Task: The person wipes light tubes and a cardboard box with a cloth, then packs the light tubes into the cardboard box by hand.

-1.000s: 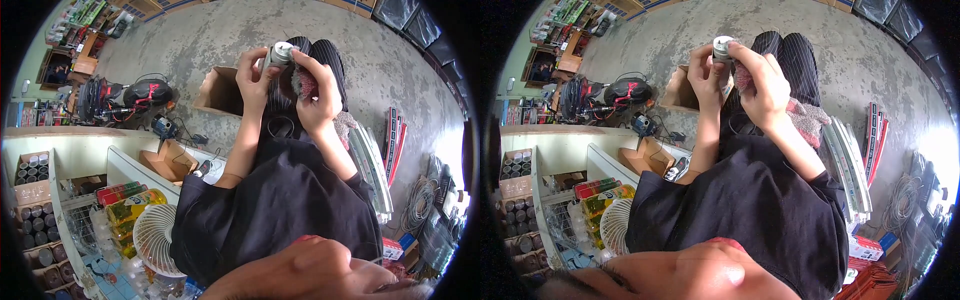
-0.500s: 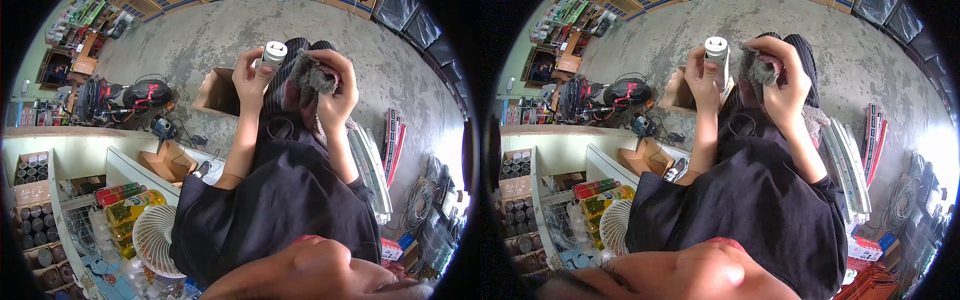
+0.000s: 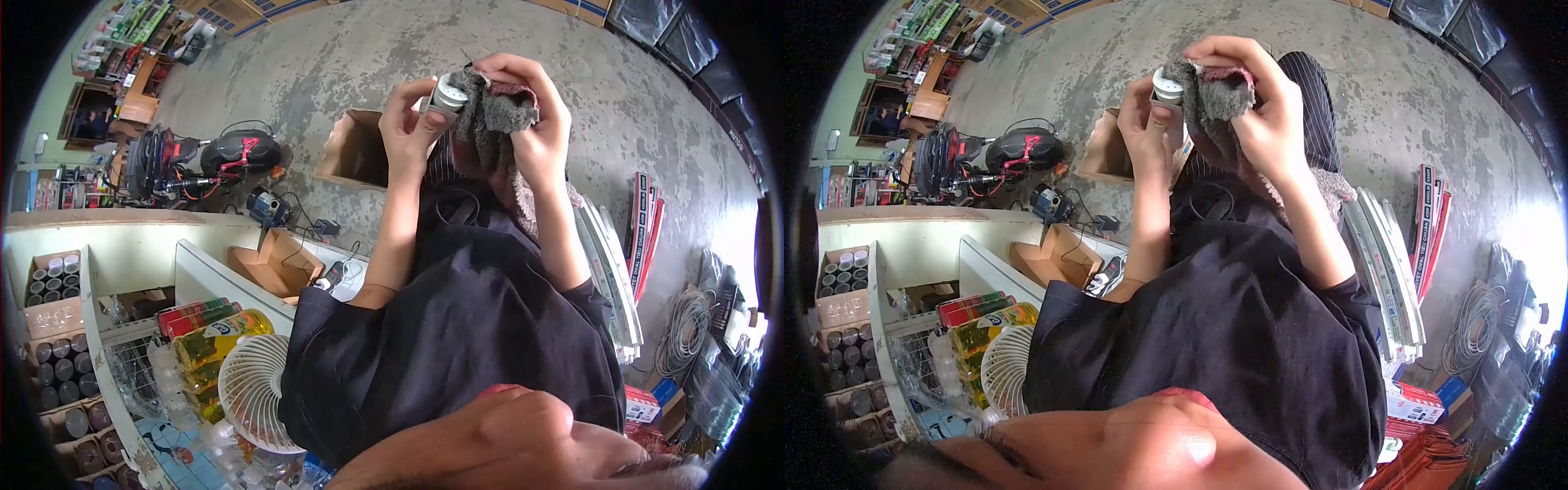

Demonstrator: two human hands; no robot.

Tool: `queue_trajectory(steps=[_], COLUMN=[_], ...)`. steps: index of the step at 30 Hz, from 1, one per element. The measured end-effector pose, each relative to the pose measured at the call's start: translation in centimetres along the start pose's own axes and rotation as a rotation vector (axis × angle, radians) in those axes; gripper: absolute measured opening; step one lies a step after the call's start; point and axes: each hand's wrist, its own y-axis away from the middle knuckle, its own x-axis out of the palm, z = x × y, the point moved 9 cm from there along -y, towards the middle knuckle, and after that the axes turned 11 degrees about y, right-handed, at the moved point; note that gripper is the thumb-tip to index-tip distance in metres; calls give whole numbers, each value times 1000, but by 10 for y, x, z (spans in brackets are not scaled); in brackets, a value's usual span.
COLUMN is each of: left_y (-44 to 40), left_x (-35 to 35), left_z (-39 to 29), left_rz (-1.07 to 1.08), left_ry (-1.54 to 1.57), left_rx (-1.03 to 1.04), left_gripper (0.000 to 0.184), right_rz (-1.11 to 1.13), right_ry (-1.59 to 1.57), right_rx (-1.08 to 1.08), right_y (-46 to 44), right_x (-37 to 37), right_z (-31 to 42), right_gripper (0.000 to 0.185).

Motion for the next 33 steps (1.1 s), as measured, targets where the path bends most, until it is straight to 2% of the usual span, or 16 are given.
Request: queue_trajectory(steps=[2, 4, 7, 10, 12, 13, 14, 17, 22, 24, 25, 26, 30, 32, 33], left_y=[-1, -5, -7, -4, -3, -3, -3, -2, 6, 5, 5, 5, 4, 4, 4], left_x=[-4, -13, -16, -5, 0, 2, 3, 4, 6, 10, 10, 10, 12, 8, 6], left_z=[1, 9, 7, 4, 5, 5, 5, 6, 15, 12, 12, 13, 10, 14, 17], left_rz=[-21, -30, -15, 8, 10, 19, 29, 34, 36, 52, 50, 49, 37, 27, 17], left_ry=[81, 107, 97, 60, 56, 66, 76, 68, -72, -68, -68, -46, -79, -60, -40], left_rx=[-6, 47, 101, 61, 28, 28, 28, 22, 37, 13, 13, 5, -7, -29, -49], left_gripper=[52, 50, 46, 40, 38, 37, 35, 37, 38, 38, 38, 38, 37, 37, 37], right_rz=[41, -31, -124, -183, -315, -287, -287, -138, -52, -19, 20, 19, -2, -65, -38], right_ry=[44, 116, 31, 9, 145, 243, 317, 389, 494, 140, -5, -6, 170, 313, 281], right_rx=[1, -13, 17, -66, -191, -182, -271, -155, -64, 227, 323, 324, 234, 40, 30], right_y=[-2, 2, 4, 8, 16, 16, 12, 6, 2, 4, 5, 5, 6, 5, 5], right_x=[0, -12, -19, -14, -14, -12, -10, 4, 9, 8, 9, 8, 4, 1, 2], right_z=[-1, -4, -4, 15, 26, 23, 28, 22, 16, -13, -18, -17, -12, 0, 3], right_gripper=[45, 51, 48, 44, 41, 39, 37, 31, 22, 21, 20, 20, 20, 19, 20])
